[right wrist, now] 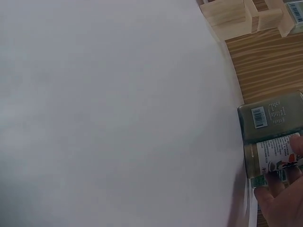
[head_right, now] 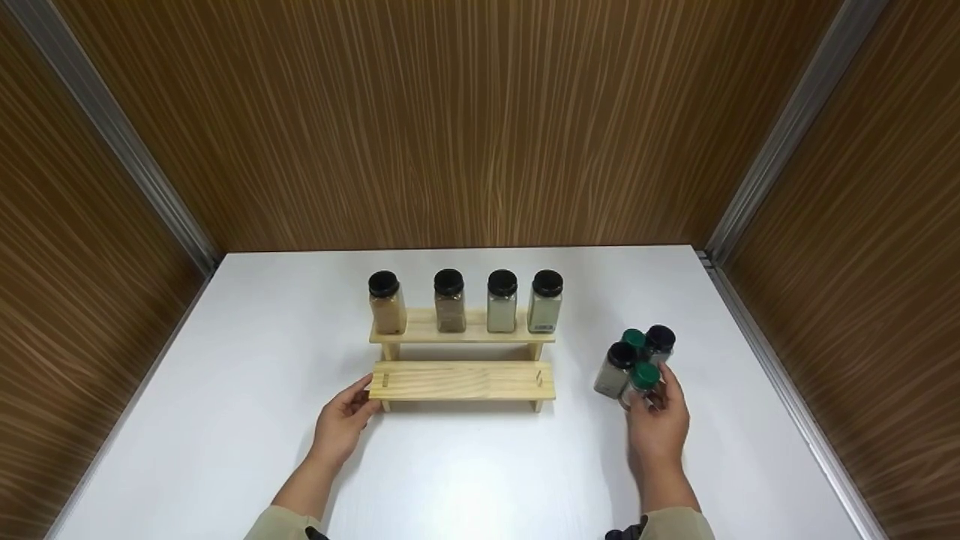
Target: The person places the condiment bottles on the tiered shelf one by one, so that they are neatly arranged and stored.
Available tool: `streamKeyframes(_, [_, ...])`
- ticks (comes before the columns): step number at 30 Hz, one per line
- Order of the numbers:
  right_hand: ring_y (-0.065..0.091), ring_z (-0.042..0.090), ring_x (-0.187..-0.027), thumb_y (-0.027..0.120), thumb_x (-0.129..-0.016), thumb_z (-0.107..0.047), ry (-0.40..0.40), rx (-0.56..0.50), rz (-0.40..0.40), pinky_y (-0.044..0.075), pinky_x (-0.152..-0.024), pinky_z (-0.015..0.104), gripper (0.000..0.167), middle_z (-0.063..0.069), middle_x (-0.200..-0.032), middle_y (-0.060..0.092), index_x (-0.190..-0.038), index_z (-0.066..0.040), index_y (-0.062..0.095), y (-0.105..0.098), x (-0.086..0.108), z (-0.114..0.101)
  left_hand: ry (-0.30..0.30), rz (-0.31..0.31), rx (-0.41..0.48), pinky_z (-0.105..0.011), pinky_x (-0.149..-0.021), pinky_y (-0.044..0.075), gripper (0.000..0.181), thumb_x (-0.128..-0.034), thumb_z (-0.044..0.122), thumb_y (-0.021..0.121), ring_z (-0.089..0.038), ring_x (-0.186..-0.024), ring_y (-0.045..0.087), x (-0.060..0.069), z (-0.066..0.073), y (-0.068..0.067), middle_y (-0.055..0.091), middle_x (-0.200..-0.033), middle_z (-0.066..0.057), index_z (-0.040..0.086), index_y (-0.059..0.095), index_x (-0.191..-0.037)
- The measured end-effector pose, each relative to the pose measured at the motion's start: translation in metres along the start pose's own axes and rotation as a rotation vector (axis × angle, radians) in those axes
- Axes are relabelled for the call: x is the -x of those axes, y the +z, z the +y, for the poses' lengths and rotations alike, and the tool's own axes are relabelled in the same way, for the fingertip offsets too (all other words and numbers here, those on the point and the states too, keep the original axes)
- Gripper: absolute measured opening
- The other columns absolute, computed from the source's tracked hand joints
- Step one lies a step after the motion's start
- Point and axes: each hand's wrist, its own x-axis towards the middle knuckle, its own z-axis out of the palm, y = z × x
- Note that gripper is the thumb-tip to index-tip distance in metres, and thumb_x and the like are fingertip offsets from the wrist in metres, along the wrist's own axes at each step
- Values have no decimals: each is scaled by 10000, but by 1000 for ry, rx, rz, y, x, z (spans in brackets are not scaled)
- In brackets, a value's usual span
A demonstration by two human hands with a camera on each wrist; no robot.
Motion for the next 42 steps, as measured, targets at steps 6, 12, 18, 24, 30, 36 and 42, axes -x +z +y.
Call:
streamKeyframes(6, [535, 107, -1171, 671, -992, 44, -15, 82, 6, 494, -909, 84, 787, 200, -1433, 564, -1668, -200, 349, 0, 5, 0, -3, -6, -14, -293, -900, 538, 500, -980, 73, 758, -206, -1020, 614, 0, 0, 0, 681, -1138, -78, 68, 631, -1464])
streamKeyframes(12, [542, 83, -1187, 694, -976, 45, -31, 89, 24, 483, -1084, 228, 705, 174, -1421, 588, -1613, -115, 435, 1, 9, -2, 9, -13, 4, -290, -908, 545, 507, -972, 58, 761, -218, -1042, 633, -2, -2, 0, 688, -1145, -89, 46, 624, -1460])
streamKeyframes(18, [554, 101, -1224, 696, -971, 60, -24, 35, 28, 467, -1000, 107, 627, 176, -1425, 583, -1553, -32, 483, 1, 14, 1, 15, -7, 7, -303, -916, 543, 495, -967, 25, 752, -226, -1053, 636, -2, -3, 1, 694, -1147, -100, 38, 634, -1447])
streamKeyframes(24, [524, -33, -1104, 700, -983, 28, -8, 26, 17, 450, -933, 59, 623, 215, -1432, 588, -1559, -27, 469, 3, 21, -2, 10, -3, 8, -286, -884, 544, 493, -966, 20, 753, -213, -1014, 627, -2, -3, 1, 689, -1118, -93, 37, 638, -1444])
streamKeyframes(30, [589, -69, -963, 768, -917, 75, -92, -33, 77, 487, -874, 85, 576, -41, -1147, 689, -1457, 28, 571, 11, 29, -14, 13, -2, 16, -272, -868, 547, 494, -969, 13, 746, -214, -1004, 629, -2, -3, 1, 687, -1118, -99, 36, 633, -1449])
streamKeyframes(36, [657, -13, -922, 782, -863, 155, -206, -153, 67, 549, -790, 103, 531, -235, -996, 670, -1363, 62, 630, 22, 35, -32, 16, 3, 15, -274, -869, 548, 490, -973, 16, 744, -211, -1006, 636, -1, -3, 1, 689, -1124, -101, 45, 637, -1451])
streamKeyframes(42, [680, 20, -908, 779, -841, 189, -266, -209, 25, 571, -788, 129, 539, -198, -1024, 703, -1347, 81, 631, 35, 41, -51, 17, -15, 6, -292, -896, 537, 475, -1000, 45, 720, -219, -1028, 625, -1, -2, -1, 682, -1153, -105, 54, 626, -1465])
